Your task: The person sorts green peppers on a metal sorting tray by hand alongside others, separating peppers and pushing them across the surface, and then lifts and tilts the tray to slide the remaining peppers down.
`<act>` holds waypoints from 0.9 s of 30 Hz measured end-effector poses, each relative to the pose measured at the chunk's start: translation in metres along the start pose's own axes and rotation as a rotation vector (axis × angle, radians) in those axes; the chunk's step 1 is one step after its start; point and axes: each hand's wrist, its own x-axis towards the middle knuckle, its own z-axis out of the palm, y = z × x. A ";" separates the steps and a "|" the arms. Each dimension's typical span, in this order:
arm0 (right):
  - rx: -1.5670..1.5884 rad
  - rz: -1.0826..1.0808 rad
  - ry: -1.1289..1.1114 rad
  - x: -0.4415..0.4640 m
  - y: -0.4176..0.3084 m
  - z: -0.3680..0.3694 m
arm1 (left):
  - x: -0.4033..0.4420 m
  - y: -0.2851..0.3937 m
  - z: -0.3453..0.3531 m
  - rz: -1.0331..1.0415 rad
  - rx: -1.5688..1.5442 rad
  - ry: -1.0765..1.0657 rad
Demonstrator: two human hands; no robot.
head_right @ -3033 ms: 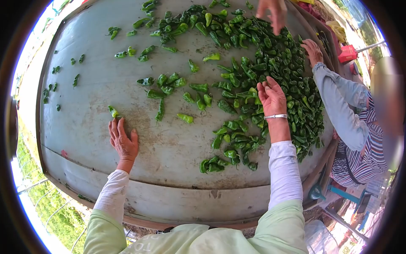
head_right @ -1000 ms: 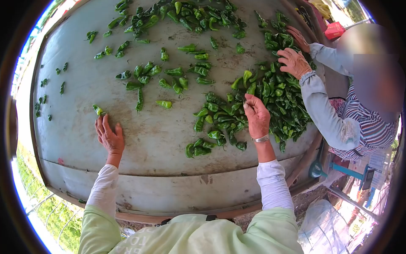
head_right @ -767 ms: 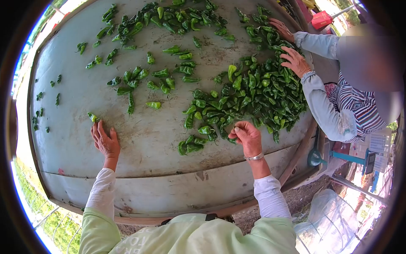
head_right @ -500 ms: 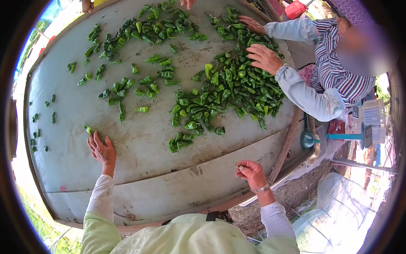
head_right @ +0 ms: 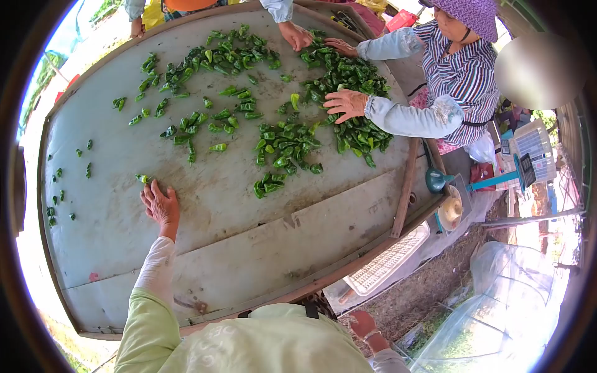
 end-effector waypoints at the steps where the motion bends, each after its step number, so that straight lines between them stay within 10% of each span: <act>1: 0.072 0.002 0.171 0.022 -0.029 -0.016 | 0.000 0.000 0.000 0.004 -0.003 0.003; 11: -0.096 -0.232 0.884 0.266 -0.176 -0.119 | 0.000 -0.001 -0.001 0.017 -0.025 -0.001; 19: -0.094 0.381 0.798 0.375 -0.202 -0.102 | 0.002 0.006 -0.004 -0.024 -0.036 -0.046; 27: -0.182 0.336 0.868 0.377 -0.205 -0.095 | 0.001 0.004 0.000 -0.009 -0.005 -0.023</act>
